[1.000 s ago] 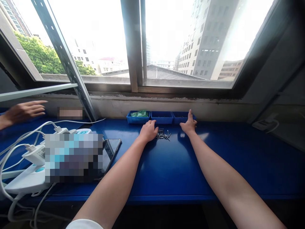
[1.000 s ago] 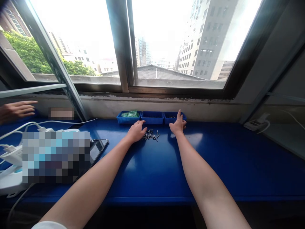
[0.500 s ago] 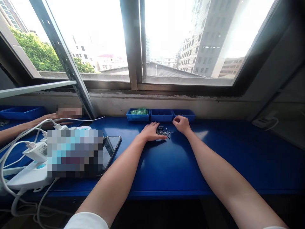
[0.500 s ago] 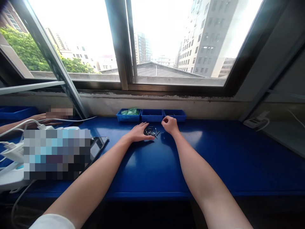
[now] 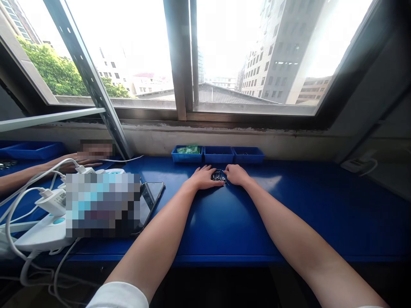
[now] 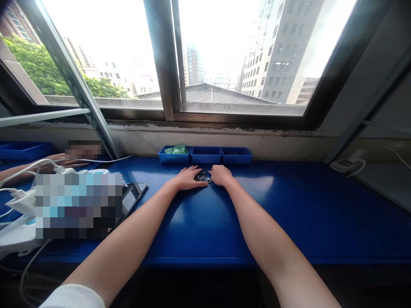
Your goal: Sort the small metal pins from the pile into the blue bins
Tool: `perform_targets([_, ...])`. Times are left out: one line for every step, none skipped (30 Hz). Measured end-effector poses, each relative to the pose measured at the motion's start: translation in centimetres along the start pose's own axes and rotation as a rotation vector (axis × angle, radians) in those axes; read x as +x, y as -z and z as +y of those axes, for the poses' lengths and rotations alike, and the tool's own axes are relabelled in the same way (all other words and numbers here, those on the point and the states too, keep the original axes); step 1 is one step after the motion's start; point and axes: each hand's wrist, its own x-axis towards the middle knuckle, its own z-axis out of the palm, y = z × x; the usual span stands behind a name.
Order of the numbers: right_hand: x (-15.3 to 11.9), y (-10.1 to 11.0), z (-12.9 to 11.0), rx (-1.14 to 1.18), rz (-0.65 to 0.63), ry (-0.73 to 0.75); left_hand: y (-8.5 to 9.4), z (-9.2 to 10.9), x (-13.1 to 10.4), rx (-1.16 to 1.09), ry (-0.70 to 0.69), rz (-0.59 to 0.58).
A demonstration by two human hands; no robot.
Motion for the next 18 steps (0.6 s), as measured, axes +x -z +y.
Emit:
perform_targets([0.0, 0.0, 0.0, 0.003, 0.016, 0.010, 0.0, 0.0, 0.0, 0.000, 0.000, 0.007])
perform_targets([-0.1, 0.0, -0.1, 0.012, 0.033, 0.024, 0.0, 0.0, 0.1, -0.003, -0.003, 0.021])
perform_targets([-0.1, 0.0, -0.2, 0.029, 0.046, 0.041, 0.1, 0.0, 0.1, -0.008, -0.010, 0.046])
perform_targets([-0.1, 0.1, -0.3, 0.053, 0.053, 0.062, 0.1, 0.0, 0.2, -0.013, -0.023, 0.082])
perform_targets([-0.2, 0.1, -0.4, 0.082, 0.050, 0.086, 0.2, 0.1, 0.2, -0.019, -0.042, 0.126])
perform_targets([-0.2, 0.2, -0.6, 0.114, 0.039, 0.112, 0.3, 0.2, 0.2, -0.025, -0.067, 0.174])
perform_targets([-0.3, 0.3, -0.7, 0.145, 0.024, 0.138, 0.4, 0.3, 0.2, -0.029, -0.095, 0.220])
perform_targets([-0.3, 0.3, -0.9, 0.173, 0.012, 0.162, 0.5, 0.4, 0.2, -0.034, -0.123, 0.260])
perform_targets([-0.4, 0.4, -1.1, 0.199, 0.006, 0.183, 0.6, 0.5, 0.2, -0.041, -0.148, 0.287])
perform_targets([-0.4, 0.5, -1.4, 0.223, 0.005, 0.198, 0.7, 0.6, 0.2, -0.051, -0.168, 0.303])
perform_targets([-0.5, 0.6, -1.6, 0.246, 0.005, 0.210, 0.8, 0.7, 0.2, -0.062, -0.181, 0.311])
perform_targets([-0.6, 0.6, -1.8, 0.266, 0.007, 0.219, 0.8, 0.8, 0.2, -0.071, -0.188, 0.313])
perform_targets([-0.6, 0.7, -2.0, 0.284, 0.010, 0.225, 0.9, 0.9, 0.2, -0.076, -0.187, 0.315])
perform_targets([-0.6, 0.7, -2.1, 0.303, 0.011, 0.229, 0.9, 1.0, 0.2, -0.076, -0.180, 0.319])
perform_targets([-0.7, 0.7, -2.2, 0.324, 0.016, 0.231, 1.0, 1.0, 0.2, -0.068, -0.169, 0.327])
perform_targets([-0.7, 0.7, -2.3, 0.352, 0.026, 0.230, 1.0, 1.0, 0.2, -0.056, -0.156, 0.336])
perform_targets([-0.7, 0.8, -2.3, 0.389, 0.034, 0.225, 1.1, 1.0, 0.2, -0.041, -0.144, 0.345])
perform_targets([-0.7, 0.8, -2.3, 0.433, 0.041, 0.216, 1.1, 1.0, 0.2, -0.026, -0.131, 0.356])
